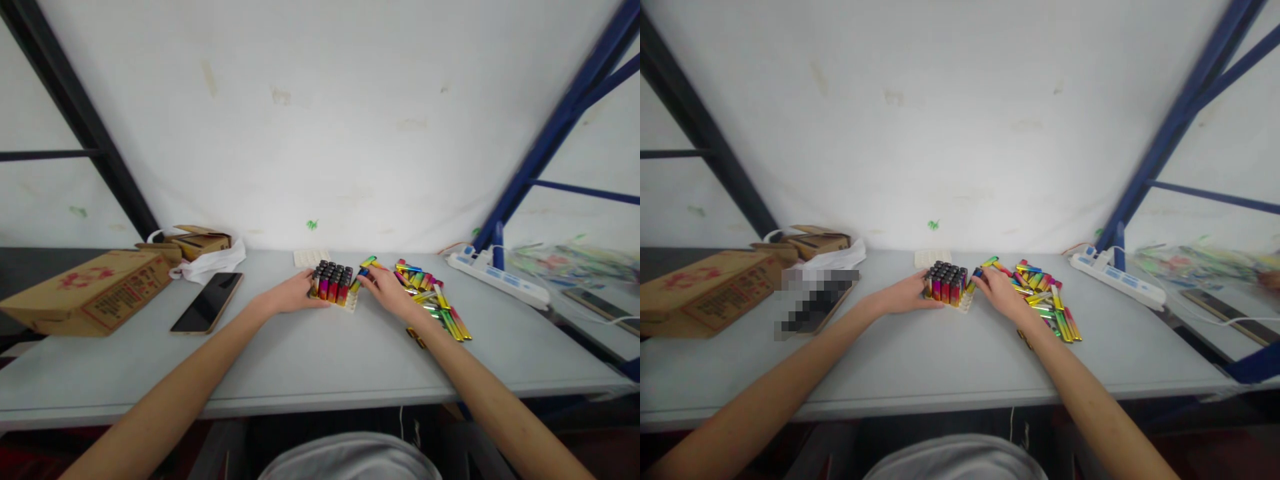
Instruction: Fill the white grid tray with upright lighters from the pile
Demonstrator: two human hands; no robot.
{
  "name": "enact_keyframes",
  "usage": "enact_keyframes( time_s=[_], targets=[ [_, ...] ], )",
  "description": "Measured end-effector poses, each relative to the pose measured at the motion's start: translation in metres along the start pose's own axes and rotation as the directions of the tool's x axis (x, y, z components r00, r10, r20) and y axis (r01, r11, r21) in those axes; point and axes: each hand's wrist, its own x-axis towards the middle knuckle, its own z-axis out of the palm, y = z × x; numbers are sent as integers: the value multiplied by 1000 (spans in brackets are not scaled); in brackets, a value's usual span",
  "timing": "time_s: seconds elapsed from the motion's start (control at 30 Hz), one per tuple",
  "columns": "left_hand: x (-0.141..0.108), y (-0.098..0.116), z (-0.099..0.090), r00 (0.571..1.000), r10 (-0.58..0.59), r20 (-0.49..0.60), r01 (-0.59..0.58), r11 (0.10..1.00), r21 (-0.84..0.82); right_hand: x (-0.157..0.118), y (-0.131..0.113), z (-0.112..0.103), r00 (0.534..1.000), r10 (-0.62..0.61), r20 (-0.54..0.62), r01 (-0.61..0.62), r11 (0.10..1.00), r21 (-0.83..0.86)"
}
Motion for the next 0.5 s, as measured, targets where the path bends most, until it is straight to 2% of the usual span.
enact_keyframes(
  time_s=[0.13,0.33,0.43,0.5],
  targets=[
    [0,1,-1,1000,-9,2,9,1000,4,1,7,4,997,-73,-3,72,995,-71],
    [0,3,-2,1000,5,-10,-4,1000,7,-4,-4,5,989,-84,119,96,990,-102],
    [0,2,-1,1000,17,-5,-17,1000,0,-5,-4,-12,995,-93,46,95,994,-53],
    [0,1,0,1000,10,0,-10,1000,12,-6,8,-28,998,-61,-21,60,998,-28]
  ],
)
